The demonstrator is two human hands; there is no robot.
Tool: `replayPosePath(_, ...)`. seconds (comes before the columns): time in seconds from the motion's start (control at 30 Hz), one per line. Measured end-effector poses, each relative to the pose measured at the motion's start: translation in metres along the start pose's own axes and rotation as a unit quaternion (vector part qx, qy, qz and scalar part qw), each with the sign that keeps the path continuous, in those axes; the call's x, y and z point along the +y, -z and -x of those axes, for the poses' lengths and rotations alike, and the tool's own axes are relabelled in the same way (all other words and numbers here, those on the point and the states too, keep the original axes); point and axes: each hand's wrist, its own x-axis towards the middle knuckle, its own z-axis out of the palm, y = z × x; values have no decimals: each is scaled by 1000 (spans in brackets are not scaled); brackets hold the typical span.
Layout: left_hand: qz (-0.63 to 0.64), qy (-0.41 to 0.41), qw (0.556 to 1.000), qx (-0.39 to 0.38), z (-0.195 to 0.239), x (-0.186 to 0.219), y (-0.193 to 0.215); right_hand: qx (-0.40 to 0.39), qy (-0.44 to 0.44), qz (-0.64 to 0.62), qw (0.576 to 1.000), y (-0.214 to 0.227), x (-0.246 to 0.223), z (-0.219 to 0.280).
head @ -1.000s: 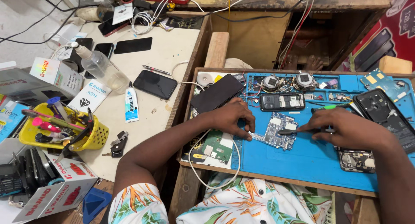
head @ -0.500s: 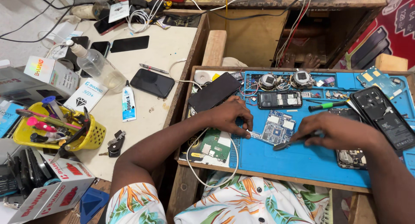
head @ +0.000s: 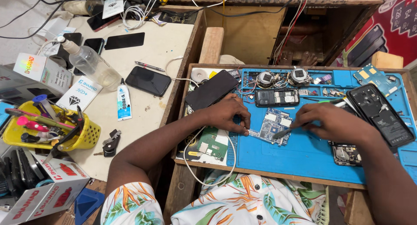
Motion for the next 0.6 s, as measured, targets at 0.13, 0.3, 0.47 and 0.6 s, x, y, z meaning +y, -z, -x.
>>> replayPosePath(0.13,-10,13,1000,-2,0,3,-1,53,35,28,998,3,2,1)
replayPosePath(0.3,-9,11,1000,-2,0,1,-3,83,47,69,993,-4,-2,-3)
replayPosePath(0.47,-8,12,1000,-4,-1,1,-1,103,56,102,988,-8,-3,-7)
replayPosePath(0.6,-8,10,1000,0,-1,0,-1,149,12,149,977,-5,2,-3)
